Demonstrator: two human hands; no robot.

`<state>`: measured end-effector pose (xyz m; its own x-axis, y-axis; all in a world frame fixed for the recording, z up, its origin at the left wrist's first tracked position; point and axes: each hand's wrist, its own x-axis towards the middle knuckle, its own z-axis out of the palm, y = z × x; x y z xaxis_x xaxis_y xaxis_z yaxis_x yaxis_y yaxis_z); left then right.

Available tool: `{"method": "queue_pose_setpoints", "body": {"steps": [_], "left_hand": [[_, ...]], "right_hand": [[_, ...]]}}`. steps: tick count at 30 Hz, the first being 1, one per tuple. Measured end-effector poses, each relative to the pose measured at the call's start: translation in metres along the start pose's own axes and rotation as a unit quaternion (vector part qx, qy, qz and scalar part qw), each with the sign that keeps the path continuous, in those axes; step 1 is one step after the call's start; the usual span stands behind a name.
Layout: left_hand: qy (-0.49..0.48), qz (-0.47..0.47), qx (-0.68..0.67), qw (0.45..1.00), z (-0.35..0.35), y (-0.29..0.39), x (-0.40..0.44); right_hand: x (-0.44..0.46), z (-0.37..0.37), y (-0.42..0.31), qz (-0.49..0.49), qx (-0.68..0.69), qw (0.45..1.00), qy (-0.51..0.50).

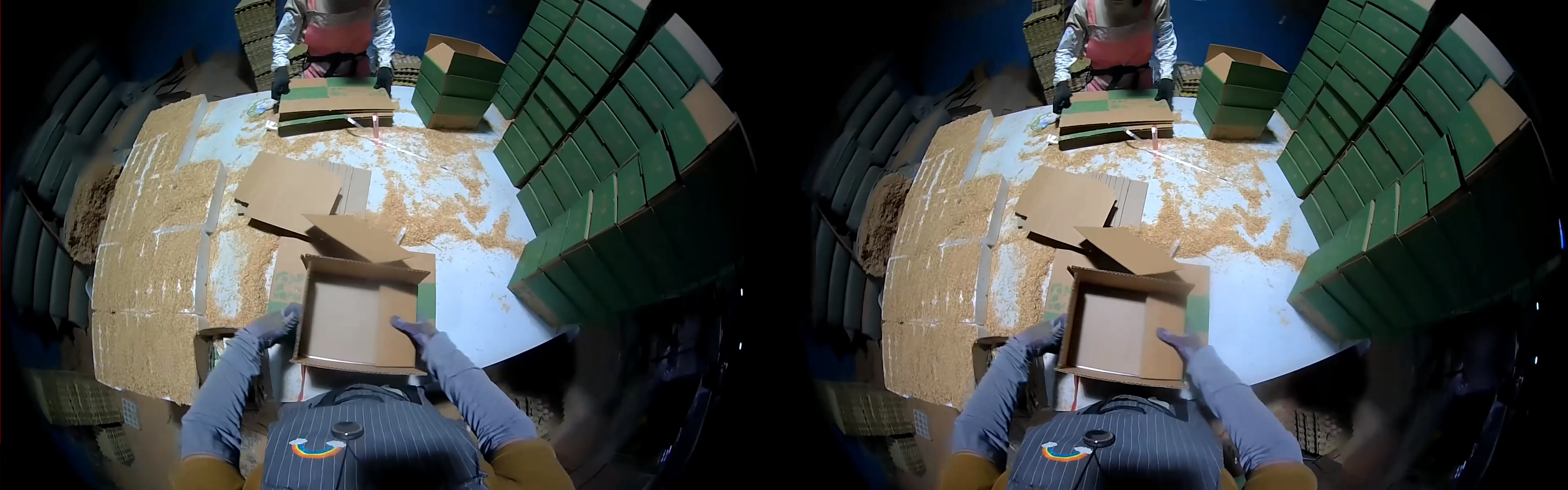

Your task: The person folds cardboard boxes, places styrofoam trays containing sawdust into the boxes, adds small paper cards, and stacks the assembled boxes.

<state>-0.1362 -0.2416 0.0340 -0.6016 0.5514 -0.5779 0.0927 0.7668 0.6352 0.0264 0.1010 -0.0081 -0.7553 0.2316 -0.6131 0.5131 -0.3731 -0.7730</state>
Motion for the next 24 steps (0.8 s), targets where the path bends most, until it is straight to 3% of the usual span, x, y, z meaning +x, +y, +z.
{"method": "queue_pose_setpoints", "body": {"steps": [2,3,4,5,7,9,10,12,14,15,18,20,21,22,23,24], "left_hand": [[0.07,-0.021,-0.031,0.997,0.027,0.027,0.003],[0.04,-0.125,0.007,0.991,0.027,0.045,0.004],[0.158,-0.09,0.039,0.983,0.044,0.035,0.01],[0.156,-0.079,-0.004,0.985,0.043,0.034,0.003],[0.15,-0.059,-0.042,0.986,0.041,0.024,-0.002],[0.116,-0.014,-0.061,0.991,0.044,0.012,0.003],[0.058,-0.036,-0.001,0.998,0.037,0.031,0.0],[0.076,0.119,0.048,0.989,0.038,0.069,0.004],[-0.082,0.106,-0.063,0.989,0.016,0.167,-0.009],[-0.031,0.228,-0.096,0.969,0.027,0.183,0.018],[0.086,0.417,-0.165,0.89,0.015,0.316,0.026],[0.118,0.491,-0.236,0.83,0.008,0.407,0.026],[0.065,0.474,-0.272,0.835,0.0,0.453,0.027],[0.144,0.593,-0.081,0.788,-0.004,0.498,0.053],[0.255,0.682,0.076,0.681,-0.011,0.546,0.059],[0.276,0.686,0.1,0.665,-0.017,0.592,0.059]], "right_hand": [[0.021,0.014,0.024,-0.05,-0.132,0.982,0.128],[0.01,0.017,0.001,-0.045,-0.136,0.989,0.045],[0.003,0.019,-0.016,-0.04,-0.142,0.988,-0.039],[0.005,0.015,-0.006,-0.045,-0.142,0.988,-0.034],[0.005,0.008,0.025,-0.192,-0.125,0.973,0.003],[-0.039,0.016,0.02,-0.149,-0.045,0.988,0.011],[-0.062,0.016,0.008,-0.111,0.028,0.993,0.008],[-0.105,-0.008,0.025,-0.147,0.187,0.971,0.021],[-0.151,-0.062,0.063,-0.169,0.296,0.937,0.075],[-0.178,-0.089,0.083,-0.189,0.342,0.907,0.155],[-0.266,-0.176,0.103,-0.273,0.407,0.799,0.348],[-0.32,-0.239,0.072,-0.355,0.379,0.742,0.424],[-0.346,-0.268,0.042,-0.395,0.353,0.72,0.448],[-0.372,-0.296,0.005,-0.435,0.321,0.702,0.464],[-0.397,-0.323,-0.036,-0.47,0.289,0.685,0.476],[-0.42,-0.347,-0.078,-0.502,0.256,0.673,0.48]]}}
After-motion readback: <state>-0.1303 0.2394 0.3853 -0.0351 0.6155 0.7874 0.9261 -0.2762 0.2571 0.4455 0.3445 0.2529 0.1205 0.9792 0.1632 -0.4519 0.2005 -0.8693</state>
